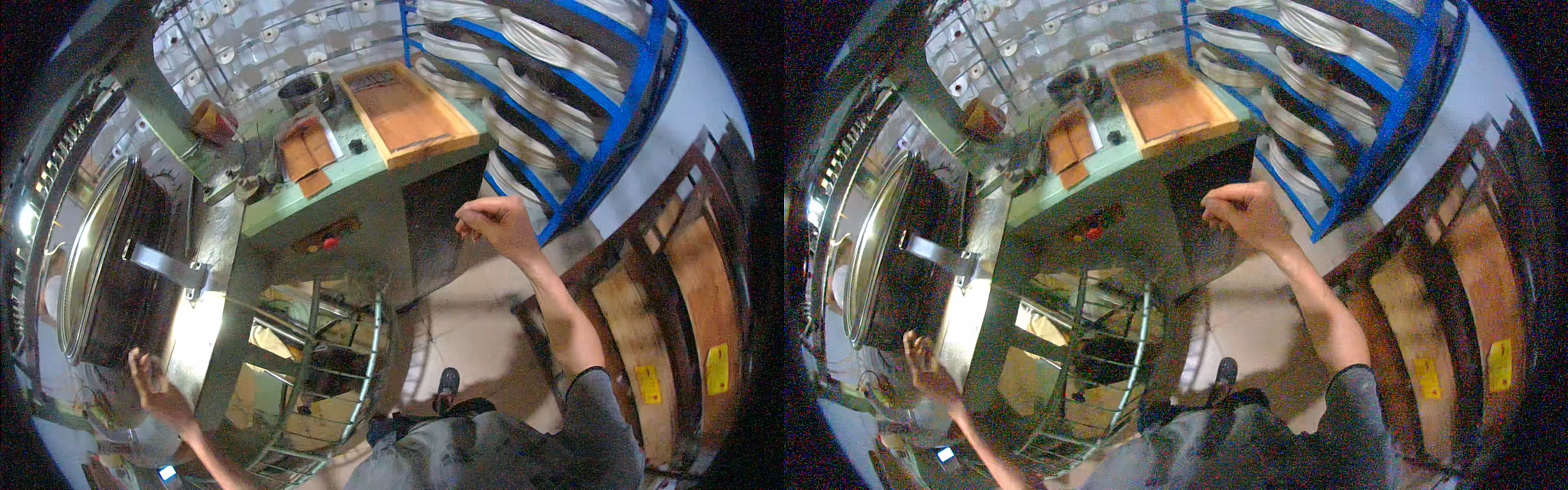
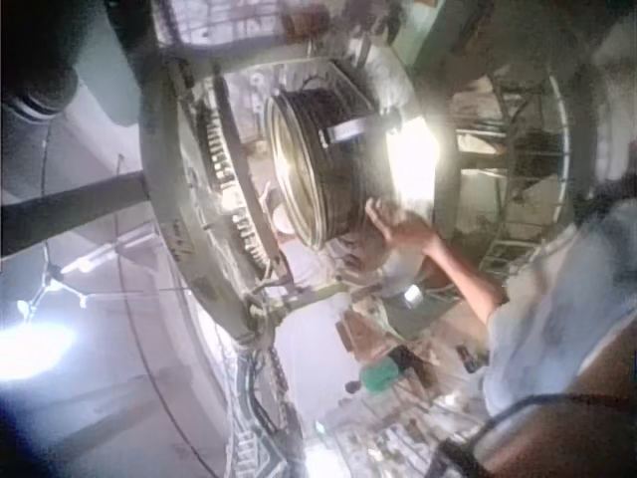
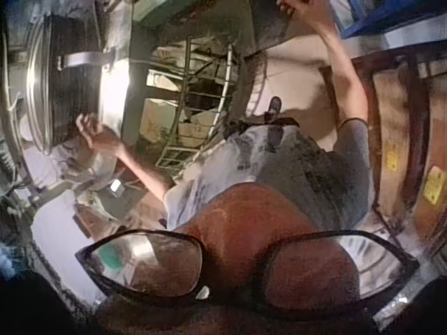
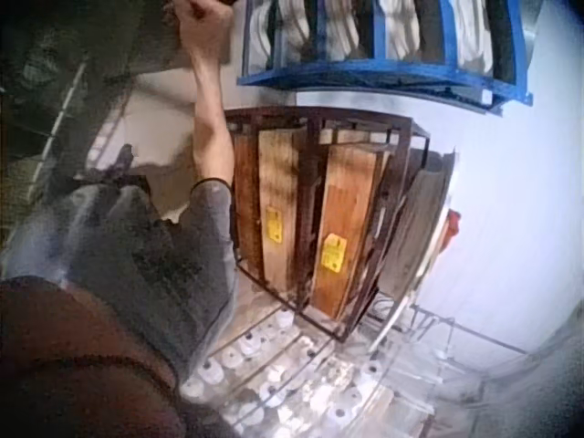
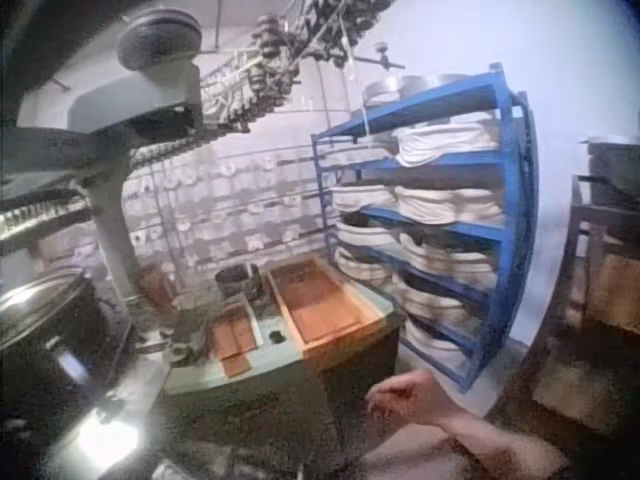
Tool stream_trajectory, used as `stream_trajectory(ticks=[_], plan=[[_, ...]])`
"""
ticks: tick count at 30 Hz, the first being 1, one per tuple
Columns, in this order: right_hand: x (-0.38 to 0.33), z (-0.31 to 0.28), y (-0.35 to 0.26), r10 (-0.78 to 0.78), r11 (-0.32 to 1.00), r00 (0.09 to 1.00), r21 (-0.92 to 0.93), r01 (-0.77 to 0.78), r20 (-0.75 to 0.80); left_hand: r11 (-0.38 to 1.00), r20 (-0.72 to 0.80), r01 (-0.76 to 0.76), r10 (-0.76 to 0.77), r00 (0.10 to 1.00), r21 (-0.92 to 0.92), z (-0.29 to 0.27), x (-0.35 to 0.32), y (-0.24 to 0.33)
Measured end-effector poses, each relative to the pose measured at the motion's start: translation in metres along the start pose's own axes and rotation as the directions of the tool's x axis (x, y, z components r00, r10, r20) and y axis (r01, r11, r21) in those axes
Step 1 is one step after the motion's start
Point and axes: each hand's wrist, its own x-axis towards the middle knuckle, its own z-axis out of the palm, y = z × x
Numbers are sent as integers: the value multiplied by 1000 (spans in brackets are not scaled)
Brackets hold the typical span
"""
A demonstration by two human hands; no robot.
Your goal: The person repeatedly picks up small black plastic clips from a wooden tray and inserts them into slots around the rim of a large metal machine component. The person works one clip at a time, placing each into a designated slot and pressing it into place.
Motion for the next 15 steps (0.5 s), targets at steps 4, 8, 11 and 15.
stream_trajectory(ticks=[4,8,11,15], plan=[[69,-33,-2,-205,976,978,-78,202,-41,919,97,-100,68,993,381,112,-51,70],[177,-51,3,-391,850,920,-376,369,17,938,165,-22,-38,986,347,183,-63,98],[269,-47,24,-407,739,906,-540,402,117,938,180,80,-148,972,337,224,-69,104],[373,-26,75,-391,602,903,-693,396,176,958,174,9,-62,983,288,279,-68,97]])
